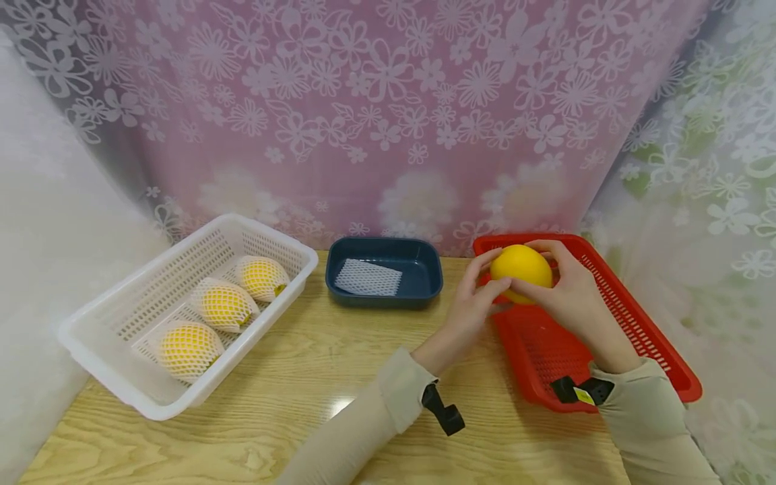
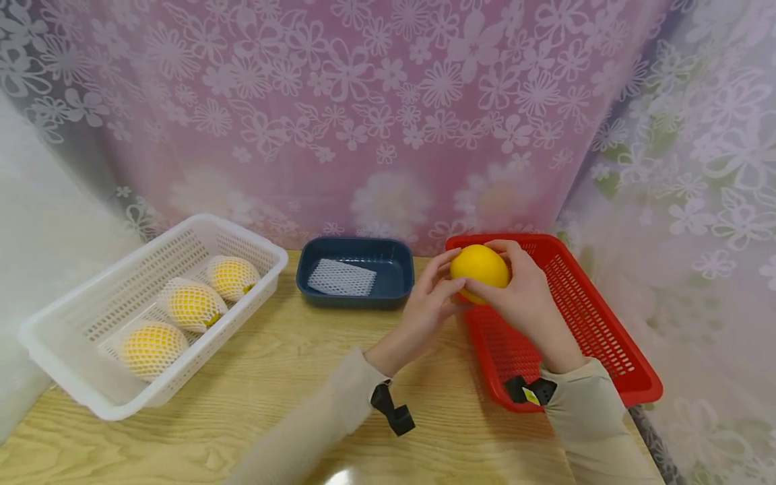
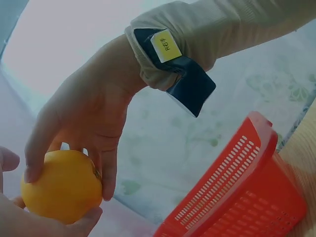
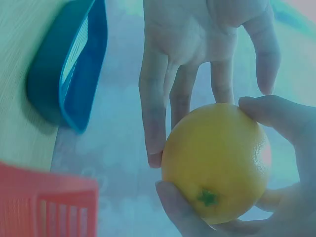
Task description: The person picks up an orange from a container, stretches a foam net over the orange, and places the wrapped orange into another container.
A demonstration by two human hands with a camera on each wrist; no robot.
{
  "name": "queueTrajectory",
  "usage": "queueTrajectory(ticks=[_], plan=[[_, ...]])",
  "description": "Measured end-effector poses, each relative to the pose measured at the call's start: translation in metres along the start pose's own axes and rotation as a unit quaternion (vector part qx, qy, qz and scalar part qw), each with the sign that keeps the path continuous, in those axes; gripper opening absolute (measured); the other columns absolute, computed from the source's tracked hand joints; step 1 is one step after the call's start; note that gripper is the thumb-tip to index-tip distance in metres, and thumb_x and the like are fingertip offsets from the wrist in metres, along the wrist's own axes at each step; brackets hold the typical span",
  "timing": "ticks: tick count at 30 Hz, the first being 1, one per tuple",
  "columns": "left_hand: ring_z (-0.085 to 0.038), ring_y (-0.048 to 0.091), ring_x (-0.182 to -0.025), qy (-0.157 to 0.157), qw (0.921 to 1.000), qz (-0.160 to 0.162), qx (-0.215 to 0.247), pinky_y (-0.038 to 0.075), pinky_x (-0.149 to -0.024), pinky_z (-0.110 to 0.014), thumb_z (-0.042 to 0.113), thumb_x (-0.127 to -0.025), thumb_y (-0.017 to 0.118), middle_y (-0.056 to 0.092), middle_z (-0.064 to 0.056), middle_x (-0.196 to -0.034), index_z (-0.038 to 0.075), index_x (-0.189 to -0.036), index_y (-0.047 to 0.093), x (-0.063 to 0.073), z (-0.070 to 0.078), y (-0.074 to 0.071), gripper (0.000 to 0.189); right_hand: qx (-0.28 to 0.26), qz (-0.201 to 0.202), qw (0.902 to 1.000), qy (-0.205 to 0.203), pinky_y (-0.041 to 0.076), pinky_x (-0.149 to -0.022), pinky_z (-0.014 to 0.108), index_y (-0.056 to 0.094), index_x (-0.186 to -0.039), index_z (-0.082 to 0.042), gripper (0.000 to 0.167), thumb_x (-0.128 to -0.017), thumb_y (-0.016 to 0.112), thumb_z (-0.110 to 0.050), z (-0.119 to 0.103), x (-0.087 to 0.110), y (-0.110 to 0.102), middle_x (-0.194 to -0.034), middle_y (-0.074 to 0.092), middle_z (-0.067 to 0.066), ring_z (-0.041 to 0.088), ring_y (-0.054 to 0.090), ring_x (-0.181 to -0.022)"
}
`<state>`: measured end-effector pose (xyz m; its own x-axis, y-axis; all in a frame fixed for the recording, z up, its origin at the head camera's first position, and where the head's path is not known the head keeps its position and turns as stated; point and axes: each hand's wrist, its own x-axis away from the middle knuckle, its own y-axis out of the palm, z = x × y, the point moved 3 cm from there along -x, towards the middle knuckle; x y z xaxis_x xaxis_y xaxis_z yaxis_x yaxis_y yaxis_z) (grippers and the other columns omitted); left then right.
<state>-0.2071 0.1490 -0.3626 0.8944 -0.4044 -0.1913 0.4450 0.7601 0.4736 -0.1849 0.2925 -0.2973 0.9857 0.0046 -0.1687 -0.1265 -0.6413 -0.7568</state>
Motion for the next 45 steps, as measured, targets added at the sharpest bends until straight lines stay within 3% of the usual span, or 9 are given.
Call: queueTrajectory(ticks=[7,13,18,23,27,30,38,42,45], plan=[[-0.024,0.058,-0.113,0.060,0.9980,-0.016,-0.009,0.049,-0.098,-0.045,0.006,-0.101,0.053,0.043,-0.004,-0.141,0.021,-0.148,0.042,0.032,0.014,-0.022,0.050,-0.017,0.051,0.9953,-0.081,0.050,-0.078,0.048,0.049,-0.137,-0.007,0.065,-0.084,0.082,-0.024,-0.029,0.016,0.026,-0.124,0.055,0.015,0.032,0.054,-0.102],[-0.029,0.049,-0.126,0.080,0.9949,-0.041,-0.047,0.047,-0.101,-0.037,0.008,-0.102,0.055,0.037,-0.008,-0.149,0.016,-0.152,0.035,0.060,0.023,-0.055,0.055,-0.073,0.063,0.9878,-0.123,0.053,-0.079,0.046,0.048,-0.138,-0.008,0.071,-0.078,0.086,-0.013,-0.040,0.031,0.065,-0.130,0.053,0.009,0.024,0.054,-0.102],[-0.028,0.045,-0.131,0.064,0.9940,-0.017,-0.087,0.044,-0.103,-0.034,0.011,-0.100,0.059,0.037,-0.009,-0.149,0.015,-0.151,0.035,0.084,0.017,-0.090,0.057,-0.155,0.047,0.9793,-0.122,0.056,-0.078,0.042,0.051,-0.136,-0.008,0.071,-0.074,0.087,-0.008,-0.039,0.038,0.110,-0.130,0.055,0.008,0.026,0.053,-0.105],[-0.029,0.045,-0.130,0.048,0.9929,0.027,-0.106,0.044,-0.104,-0.033,0.011,-0.099,0.061,0.039,-0.009,-0.147,0.013,-0.148,0.039,0.101,0.002,-0.120,0.054,-0.237,0.022,0.9679,-0.081,0.056,-0.077,0.039,0.053,-0.134,-0.009,0.069,-0.074,0.087,-0.007,-0.033,0.042,0.156,-0.132,0.055,0.010,0.032,0.053,-0.106],[-0.028,0.046,-0.128,0.044,0.9901,0.067,-0.115,0.043,-0.104,-0.030,0.010,-0.098,0.063,0.042,-0.008,-0.147,0.013,-0.146,0.043,0.110,-0.014,-0.143,0.052,-0.308,-0.001,0.9502,-0.049,0.054,-0.081,0.038,0.053,-0.134,-0.010,0.068,-0.075,0.085,-0.004,-0.024,0.044,0.190,-0.133,0.053,0.008,0.036,0.050,-0.110],[-0.027,0.045,-0.128,0.062,0.9871,0.083,-0.122,0.041,-0.105,-0.029,0.007,-0.096,0.064,0.043,-0.009,-0.147,0.012,-0.145,0.045,0.113,-0.024,-0.157,0.053,-0.363,-0.013,0.9307,-0.043,0.053,-0.086,0.039,0.051,-0.136,-0.007,0.069,-0.076,0.083,0.001,-0.018,0.042,0.211,-0.135,0.050,0.009,0.037,0.048,-0.114],[-0.022,0.046,-0.129,0.122,0.9821,0.074,-0.123,0.038,-0.108,-0.027,-0.003,-0.093,0.064,0.041,-0.022,-0.145,0.002,-0.144,0.045,0.117,-0.040,-0.181,0.054,-0.482,-0.001,0.8745,-0.055,0.047,-0.098,0.029,0.045,-0.137,0.004,0.069,-0.076,0.078,0.011,-0.006,0.044,0.251,-0.134,0.046,0.021,0.026,0.050,-0.118],[-0.020,0.045,-0.131,0.128,0.9816,0.065,-0.126,0.036,-0.109,-0.026,-0.004,-0.092,0.065,0.037,-0.031,-0.146,0.000,-0.144,0.044,0.118,-0.045,-0.185,0.056,-0.507,0.013,0.8599,-0.060,0.046,-0.099,0.028,0.045,-0.136,0.006,0.068,-0.077,0.077,0.012,0.002,0.046,0.264,-0.133,0.047,0.021,0.022,0.053,-0.118],[-0.020,0.045,-0.131,0.124,0.9814,0.066,-0.130,0.035,-0.109,-0.025,-0.003,-0.091,0.067,0.038,-0.029,-0.146,0.000,-0.143,0.045,0.117,-0.047,-0.186,0.057,-0.518,0.019,0.8525,-0.065,0.045,-0.101,0.028,0.044,-0.135,0.007,0.067,-0.077,0.078,0.011,0.007,0.046,0.269,-0.132,0.048,0.021,0.023,0.054,-0.119]])
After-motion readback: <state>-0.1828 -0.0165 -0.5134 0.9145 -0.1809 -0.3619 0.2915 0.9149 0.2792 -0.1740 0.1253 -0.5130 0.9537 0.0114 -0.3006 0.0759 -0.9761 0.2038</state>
